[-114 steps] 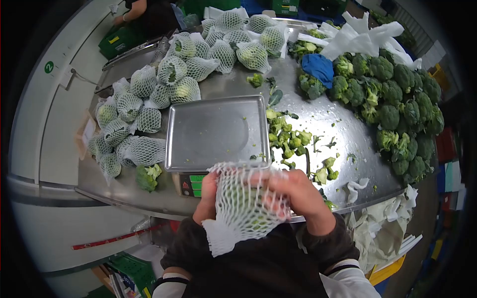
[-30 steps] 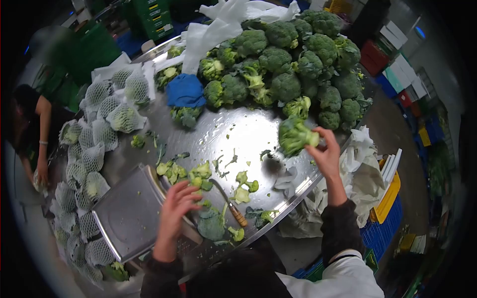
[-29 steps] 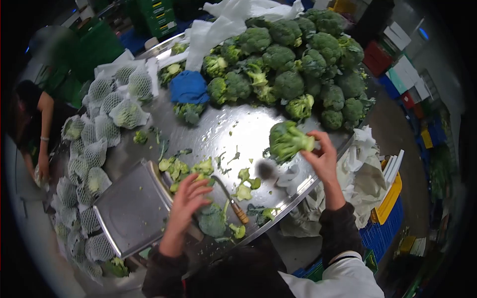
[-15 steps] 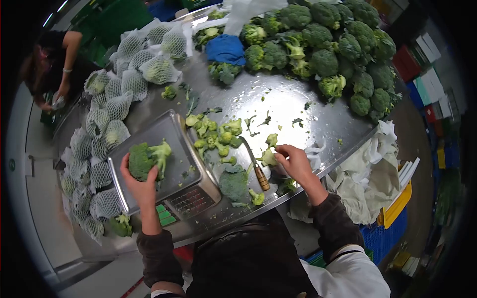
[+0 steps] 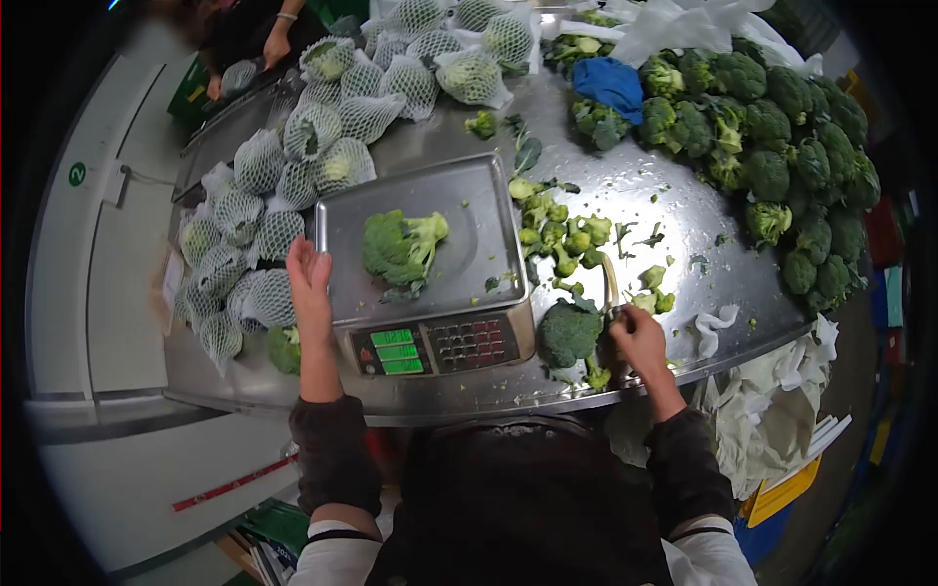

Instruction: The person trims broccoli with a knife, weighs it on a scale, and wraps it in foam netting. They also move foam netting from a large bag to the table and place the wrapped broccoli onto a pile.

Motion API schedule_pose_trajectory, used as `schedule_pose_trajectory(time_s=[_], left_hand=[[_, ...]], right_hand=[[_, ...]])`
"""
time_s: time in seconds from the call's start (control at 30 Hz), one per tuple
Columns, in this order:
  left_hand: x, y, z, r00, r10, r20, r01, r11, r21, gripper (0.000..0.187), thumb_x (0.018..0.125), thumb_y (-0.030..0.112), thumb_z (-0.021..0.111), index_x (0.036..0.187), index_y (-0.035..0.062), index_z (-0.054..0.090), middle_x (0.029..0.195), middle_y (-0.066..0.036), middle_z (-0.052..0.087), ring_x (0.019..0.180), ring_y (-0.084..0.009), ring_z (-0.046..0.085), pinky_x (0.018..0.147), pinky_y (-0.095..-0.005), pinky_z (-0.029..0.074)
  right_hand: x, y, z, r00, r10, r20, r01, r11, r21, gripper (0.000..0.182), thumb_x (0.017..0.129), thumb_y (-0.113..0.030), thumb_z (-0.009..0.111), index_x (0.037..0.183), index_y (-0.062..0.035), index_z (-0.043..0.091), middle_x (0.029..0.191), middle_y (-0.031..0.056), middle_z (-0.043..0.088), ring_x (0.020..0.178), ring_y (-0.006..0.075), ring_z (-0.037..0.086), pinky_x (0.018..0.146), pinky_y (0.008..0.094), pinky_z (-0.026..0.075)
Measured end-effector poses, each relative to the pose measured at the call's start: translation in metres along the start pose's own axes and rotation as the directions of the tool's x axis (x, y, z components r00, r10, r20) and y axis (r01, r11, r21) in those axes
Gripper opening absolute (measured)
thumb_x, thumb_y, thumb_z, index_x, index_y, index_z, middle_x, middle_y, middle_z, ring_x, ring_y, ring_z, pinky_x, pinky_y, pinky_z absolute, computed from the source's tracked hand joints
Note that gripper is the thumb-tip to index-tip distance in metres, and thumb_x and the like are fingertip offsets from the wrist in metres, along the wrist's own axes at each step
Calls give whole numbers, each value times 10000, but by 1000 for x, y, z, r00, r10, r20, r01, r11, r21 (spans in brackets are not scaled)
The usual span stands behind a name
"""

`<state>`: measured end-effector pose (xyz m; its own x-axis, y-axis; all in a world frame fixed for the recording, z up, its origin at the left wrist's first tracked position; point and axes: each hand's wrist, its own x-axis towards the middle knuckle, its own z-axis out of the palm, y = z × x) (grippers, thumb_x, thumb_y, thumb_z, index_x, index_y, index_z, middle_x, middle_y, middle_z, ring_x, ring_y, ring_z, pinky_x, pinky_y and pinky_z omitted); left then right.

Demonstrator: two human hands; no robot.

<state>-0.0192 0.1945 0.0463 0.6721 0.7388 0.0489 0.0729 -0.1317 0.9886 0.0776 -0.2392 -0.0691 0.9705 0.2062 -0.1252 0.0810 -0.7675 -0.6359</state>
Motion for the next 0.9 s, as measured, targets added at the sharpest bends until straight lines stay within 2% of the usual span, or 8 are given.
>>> schedule_pose_trajectory(time_s=[0.1, 0.13, 0.27, 0.5, 0.6, 0.63, 0.7, 0.9], left_hand=[[5, 7, -5, 993, 39, 115, -46, 997, 57, 696, 801, 241, 616, 1347, 9, 252, 1339, -200, 305, 1246, -306, 324, 1030, -372, 259], [5, 9, -3, 987, 32, 157, -45, 996, 83, 786, 747, 260, 670, 1355, 16, 236, 1348, -202, 284, 1258, -323, 299, 1011, -381, 290], [2, 13, 28, 956, 22, 293, -68, 987, 148, 888, 686, 284, 729, 1365, 33, 216, 1321, -197, 312, 1223, -324, 343, 982, -385, 329], [3, -3, 67, 907, 269, 324, -399, 793, 461, 771, 547, 173, 787, 1218, 46, 430, 1142, -129, 490, 1073, -243, 484, 913, -338, 388], [-7, 0, 76, 948, -58, 314, 78, 996, -50, 626, 610, 62, 722, 1174, 51, 451, 1041, -110, 557, 940, -228, 564, 817, -333, 468], [-15, 3, 82, 942, -44, 332, 65, 997, -52, 626, 610, 62, 722, 1174, 51, 451, 1041, -110, 557, 940, -228, 564, 817, -333, 468], [-31, 6, 97, 802, -299, 518, 499, 812, -303, 545, 664, 10, 663, 1164, 45, 450, 1017, -105, 564, 894, -207, 581, 781, -319, 489], [-75, 25, 142, 618, -425, 661, 707, 668, -232, 426, 737, 34, 598, 1138, 3, 458, 1003, -100, 573, 880, -201, 591, 770, -326, 500]], right_hand=[[-2, -13, -20, 874, 372, 312, -485, 642, 594, 216, 790, -182, 562, 935, -22, 561, 685, 41, 545, 554, 111, 525, 497, 256, 453], [-5, -16, -17, 928, 328, 175, -358, 659, 662, 120, 809, -130, 546, 882, -38, 525, 667, 4, 493, 515, 64, 471, 444, 214, 408], [-12, -33, -21, 971, 227, -80, -119, 743, 659, 179, 777, -99, 592, 906, -47, 478, 674, 17, 506, 519, 66, 461, 447, 214, 392], [-35, -96, -33, 996, -89, 5, 85, 960, 266, 208, 816, -192, 579, 942, -37, 521, 581, 67, 494, 500, 169, 466, 504, 305, 386], [-39, -110, -28, 980, -188, 57, 139, 868, 477, 214, 808, -116, 576, 998, -50, 503, 656, 111, 581, 559, 183, 585, 535, 296, 442], [-40, -120, -33, 969, -237, 75, 181, 880, 438, 248, 801, -110, 579, 1029, -57, 498, 676, 121, 592, 570, 210, 600, 544, 296, 458], [-40, -138, -38, 949, -314, 26, 287, 895, 343, 218, 794, -121, 585, 992, -63, 513, 677, 121, 594, 566, 258, 597, 522, 321, 457], [-23, -136, -51, 897, -442, 17, 435, 888, 148, 147, 782, -167, 592, 858, -72, 510, 607, 102, 570, 537, 308, 571, 493, 369, 443]])
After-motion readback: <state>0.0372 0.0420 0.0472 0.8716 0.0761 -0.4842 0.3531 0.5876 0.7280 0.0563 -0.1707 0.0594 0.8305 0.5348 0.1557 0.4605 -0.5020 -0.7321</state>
